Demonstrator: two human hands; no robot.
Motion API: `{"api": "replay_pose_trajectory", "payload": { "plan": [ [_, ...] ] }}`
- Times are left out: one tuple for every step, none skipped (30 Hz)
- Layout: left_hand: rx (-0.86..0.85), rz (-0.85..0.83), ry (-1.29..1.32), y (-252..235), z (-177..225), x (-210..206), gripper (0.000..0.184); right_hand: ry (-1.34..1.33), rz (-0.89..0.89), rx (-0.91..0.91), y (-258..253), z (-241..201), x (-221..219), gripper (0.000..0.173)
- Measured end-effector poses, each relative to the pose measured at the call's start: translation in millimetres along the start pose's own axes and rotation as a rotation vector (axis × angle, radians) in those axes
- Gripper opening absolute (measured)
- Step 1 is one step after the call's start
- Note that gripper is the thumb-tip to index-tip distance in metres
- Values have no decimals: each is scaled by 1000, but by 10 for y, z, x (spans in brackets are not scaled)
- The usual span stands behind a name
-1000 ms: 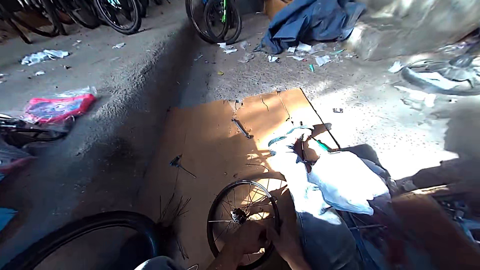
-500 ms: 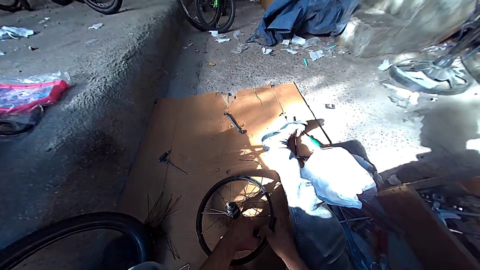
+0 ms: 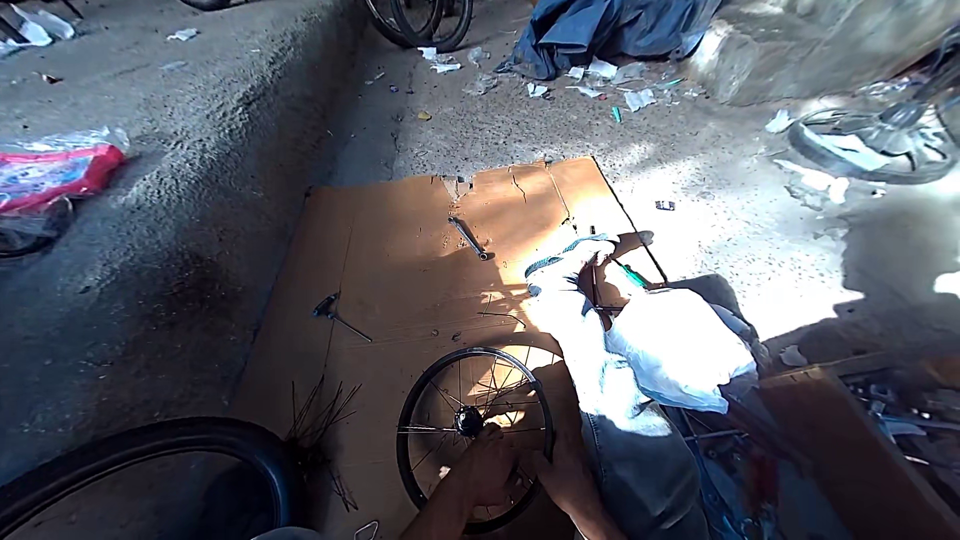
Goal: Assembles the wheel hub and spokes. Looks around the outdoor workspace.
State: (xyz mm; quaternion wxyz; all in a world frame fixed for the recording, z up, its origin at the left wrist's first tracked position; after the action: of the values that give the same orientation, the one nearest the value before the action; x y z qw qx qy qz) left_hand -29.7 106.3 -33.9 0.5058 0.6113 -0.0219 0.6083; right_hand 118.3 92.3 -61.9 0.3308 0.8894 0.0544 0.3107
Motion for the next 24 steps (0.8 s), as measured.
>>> {"api": "replay_pose_trajectory", "payload": {
  "plan": [
    [15,1,20,1,-4,10,35,1,-4,-3,1,-11,5,61],
    [31,7,40,5,-17,18,35,4,-5,-1,-1,-27,6,59],
    [44,16,63,9,-34,27,36,3,-4,4,-7,-42,2,58],
    [48,27,83,12,-48,40,36,-3,-6,7,-17,-55,-3,58],
    [49,37,94,4,-62,46,37,-12,-8,4,-18,-69,-4,58],
    [57,49,93,-12,-74,49,40,-18,-13,-5,-13,-88,4,59],
    [75,53,86,-30,-82,47,43,-27,-18,-16,-6,-101,10,60],
    [98,47,81,-45,-80,39,47,-38,-23,-22,3,-106,10,60],
    [120,28,83,-53,-71,37,49,-42,-24,-23,11,-112,13,60],
    [137,4,88,-57,-67,43,51,-35,-19,-17,11,-123,19,59],
    [147,-6,97,-51,-68,52,52,-21,-11,-9,8,-142,22,59],
    [156,-5,106,-41,-73,54,52,-6,-4,0,5,-155,23,58],
    [166,5,116,-33,-77,54,52,5,2,10,2,-164,26,57],
    [172,12,123,-32,-80,62,51,12,4,14,-2,-172,29,57],
    [178,20,123,-40,-82,64,50,18,2,17,-7,-173,29,58],
    [188,28,122,-51,-81,60,50,24,5,21,-10,-167,28,59],
    [204,41,123,-63,-79,50,49,25,13,27,-14,-155,27,58],
    [222,56,127,-71,-74,40,48,22,14,27,-13,-145,27,58],
    [239,60,131,-74,-76,36,48,23,14,24,-15,-142,28,57],
    [255,60,136,-70,-73,38,48,23,8,16,-17,-136,24,57],
    [269,63,142,-64,-66,46,47,23,7,10,-25,-125,20,56],
    [281,70,150,-57,-61,56,47,24,12,8,-35,-117,17,55],
    [291,79,160,-48,-59,72,46,24,15,7,-46,-116,17,55],
    [299,92,168,-44,-59,93,46,25,19,7,-57,-113,20,56]
  ]
}}
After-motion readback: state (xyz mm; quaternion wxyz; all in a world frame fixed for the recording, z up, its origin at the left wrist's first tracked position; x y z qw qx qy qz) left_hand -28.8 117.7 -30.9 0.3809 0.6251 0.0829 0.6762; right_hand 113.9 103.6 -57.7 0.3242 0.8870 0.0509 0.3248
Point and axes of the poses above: each hand's wrist, its own y-axis away from the middle knuckle, its own x-axis out of the back of the hand, z = x × y, the point moved 6 cm from there along -y, towards the middle knuckle, and after that the axes turned 12 degrees about -y, right-handed, at the moved point
